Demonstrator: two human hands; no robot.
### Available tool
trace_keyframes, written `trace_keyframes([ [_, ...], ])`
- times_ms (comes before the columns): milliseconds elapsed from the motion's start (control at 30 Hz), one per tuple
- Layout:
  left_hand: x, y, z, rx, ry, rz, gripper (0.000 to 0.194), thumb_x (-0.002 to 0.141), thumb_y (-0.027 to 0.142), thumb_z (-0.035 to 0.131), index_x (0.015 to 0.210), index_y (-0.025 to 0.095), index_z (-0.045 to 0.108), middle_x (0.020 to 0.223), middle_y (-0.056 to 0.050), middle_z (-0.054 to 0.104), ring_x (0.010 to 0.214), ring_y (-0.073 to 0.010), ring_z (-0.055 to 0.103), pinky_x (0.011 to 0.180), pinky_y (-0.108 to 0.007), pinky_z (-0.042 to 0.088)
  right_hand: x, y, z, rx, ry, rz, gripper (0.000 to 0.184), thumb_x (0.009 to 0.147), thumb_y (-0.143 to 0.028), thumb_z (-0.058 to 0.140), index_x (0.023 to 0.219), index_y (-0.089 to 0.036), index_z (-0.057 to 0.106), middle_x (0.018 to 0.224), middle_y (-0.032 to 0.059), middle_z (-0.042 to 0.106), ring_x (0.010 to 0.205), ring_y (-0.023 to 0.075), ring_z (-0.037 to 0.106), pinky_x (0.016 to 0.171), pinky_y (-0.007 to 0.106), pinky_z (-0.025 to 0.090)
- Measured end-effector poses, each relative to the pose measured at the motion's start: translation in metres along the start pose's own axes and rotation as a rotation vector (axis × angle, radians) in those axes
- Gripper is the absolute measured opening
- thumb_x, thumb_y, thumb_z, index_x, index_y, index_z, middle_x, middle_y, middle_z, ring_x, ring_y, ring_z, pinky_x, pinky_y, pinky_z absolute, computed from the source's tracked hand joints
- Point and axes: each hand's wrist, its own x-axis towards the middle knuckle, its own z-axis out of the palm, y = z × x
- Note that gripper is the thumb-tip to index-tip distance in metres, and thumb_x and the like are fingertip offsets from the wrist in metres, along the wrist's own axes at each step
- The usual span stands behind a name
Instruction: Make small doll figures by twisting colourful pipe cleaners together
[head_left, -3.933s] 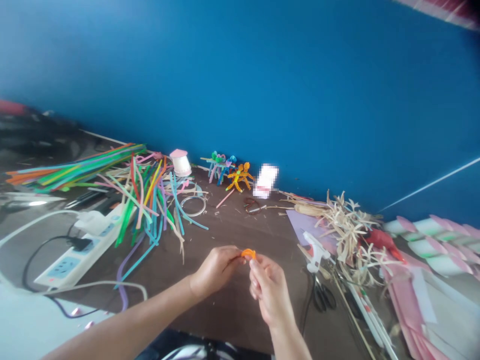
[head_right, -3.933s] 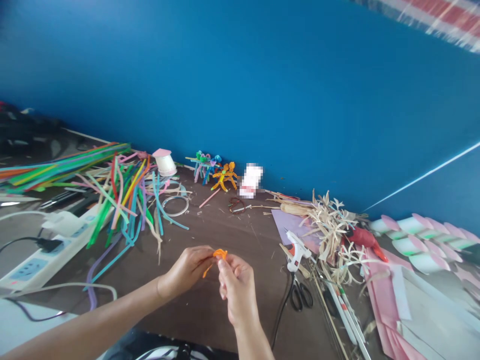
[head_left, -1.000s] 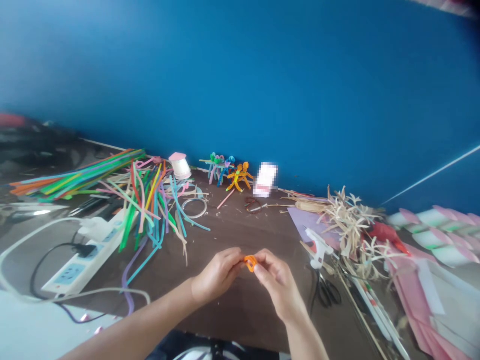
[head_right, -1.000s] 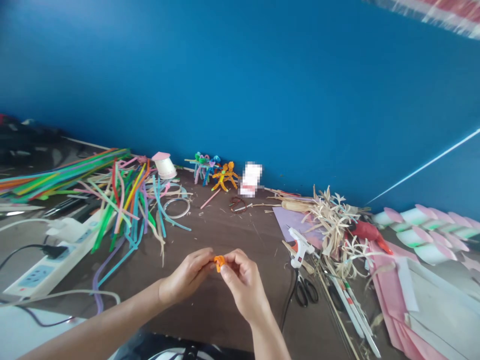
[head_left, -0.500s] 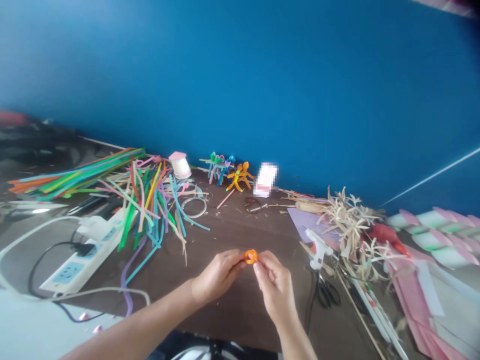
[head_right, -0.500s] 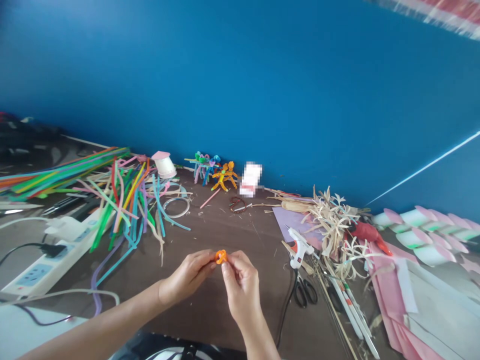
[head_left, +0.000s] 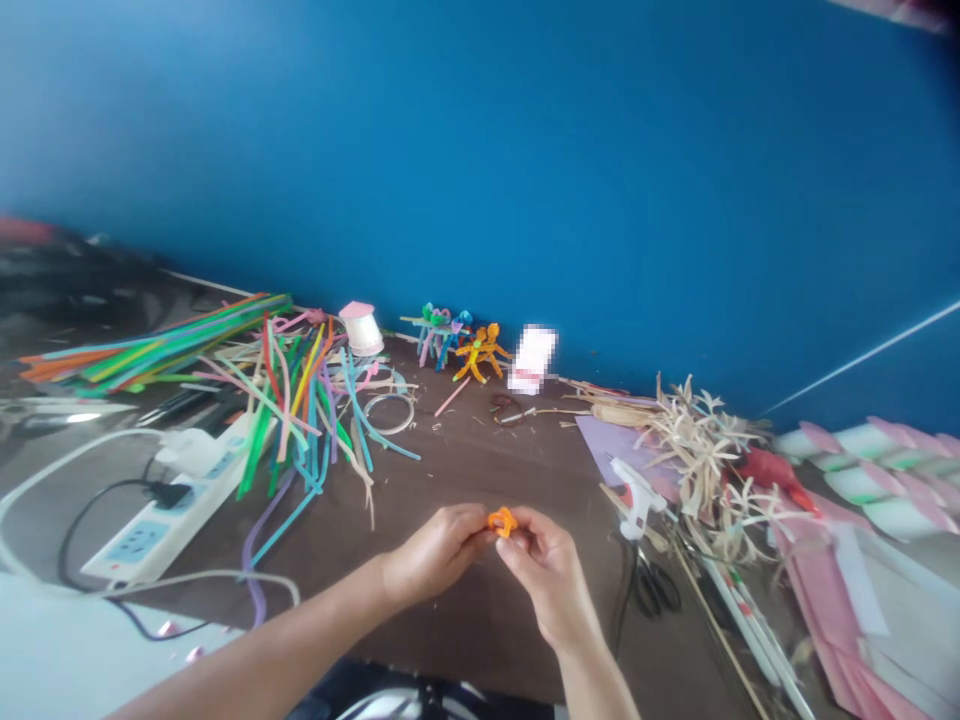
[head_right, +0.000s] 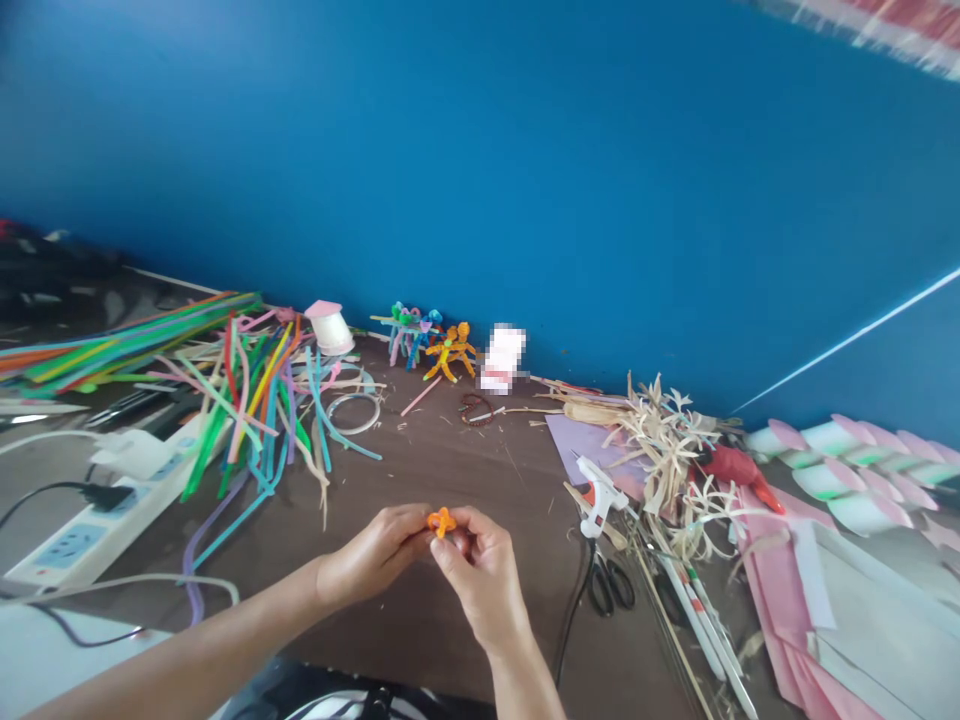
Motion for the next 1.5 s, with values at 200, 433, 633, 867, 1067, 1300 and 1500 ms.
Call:
trace_keyframes([
  [200, 0.0, 0.0, -0.003, 0.049, -0.033, 0.04, 0.028, 0.09, 0.026, 0.031, 0.08, 0.014, 0.054, 0.072, -0.005, 0.056, 0.064, -0.0122, 0.05, 0.059, -0.021, 0.039, 0.001, -0.004, -0.001, 0.021, -0.064, 0.052, 0.016, 0.073, -0.029, 0.064, 0.084, -0.018, 0.061, 0.057, -0.006, 0.032, 0.053, 0.0075, 0.027, 0.048, 0.02, 0.026],
  [433, 0.001, -0.004, -0.005, 0.153, -0.071, 0.083, 0.022, 0.088, 0.02, 0.033, 0.081, 0.013, 0.052, 0.073, -0.006, 0.056, 0.063, -0.0127, 0.05, 0.058, -0.022, 0.038, 0.003, 0.002, -0.007, 0.03, -0.127, 0.105, 0.019, 0.071, -0.031, 0.066, 0.085, -0.018, 0.062, 0.054, -0.0075, 0.029, 0.047, 0.0056, 0.024, 0.042, 0.018, 0.021],
  [633, 0.001, -0.006, -0.008, 0.097, -0.036, 0.045, 0.025, 0.089, 0.02, 0.028, 0.077, 0.014, 0.05, 0.071, -0.004, 0.053, 0.063, -0.0124, 0.046, 0.06, -0.023, 0.037, 0.002, -0.005, -0.012, -0.031, -0.158, 0.116, 0.025, 0.076, -0.034, 0.06, 0.097, -0.019, 0.061, 0.058, -0.005, 0.037, 0.049, 0.0064, 0.028, 0.042, 0.018, 0.025],
  [867, 0.0, 0.001, -0.009, -0.022, -0.069, -0.061, 0.032, 0.089, 0.028, 0.029, 0.066, 0.015, 0.046, 0.062, 0.0, 0.047, 0.057, -0.01, 0.041, 0.055, -0.021, 0.033, 0.006, -0.009, -0.016, -0.107, 0.007, 0.05, 0.018, 0.08, -0.032, 0.054, 0.082, -0.017, 0.063, 0.051, -0.0055, 0.04, 0.043, 0.005, 0.031, 0.041, 0.018, 0.027],
  [1067, -0.002, 0.002, -0.007, -0.333, -0.188, -0.179, 0.037, 0.088, 0.04, 0.032, 0.083, 0.012, 0.056, 0.062, 0.002, 0.048, 0.052, -0.0072, 0.042, 0.05, -0.018, 0.033, 0.013, -0.013, -0.017, -0.123, -0.134, 0.063, 0.019, 0.08, -0.033, 0.055, 0.085, -0.016, 0.06, 0.057, -0.002, 0.053, 0.042, 0.0049, 0.035, 0.04, 0.018, 0.026],
  [1300, -0.003, -0.002, 0.0, -0.792, -0.23, -0.313, 0.038, 0.083, 0.047, 0.041, 0.081, 0.012, 0.054, 0.053, 0.005, 0.041, 0.043, -0.0044, 0.037, 0.04, -0.015, 0.03, 0.016, -0.019, -0.013, -0.042, -0.268, 0.029, 0.023, 0.085, -0.037, 0.049, 0.076, -0.016, 0.05, 0.06, -0.0014, 0.056, 0.042, 0.0044, 0.035, 0.041, 0.018, 0.025],
  [1500, -0.002, -0.001, 0.001, -0.807, -0.194, -0.323, 0.035, 0.083, 0.045, 0.043, 0.08, 0.012, 0.053, 0.054, 0.005, 0.042, 0.043, -0.004, 0.036, 0.04, -0.015, 0.029, 0.014, -0.023, -0.013, -0.139, -0.256, 0.002, 0.024, 0.086, -0.039, 0.045, 0.078, -0.016, 0.049, 0.064, -0.001, 0.056, 0.043, 0.0057, 0.042, 0.044, 0.02, 0.032],
])
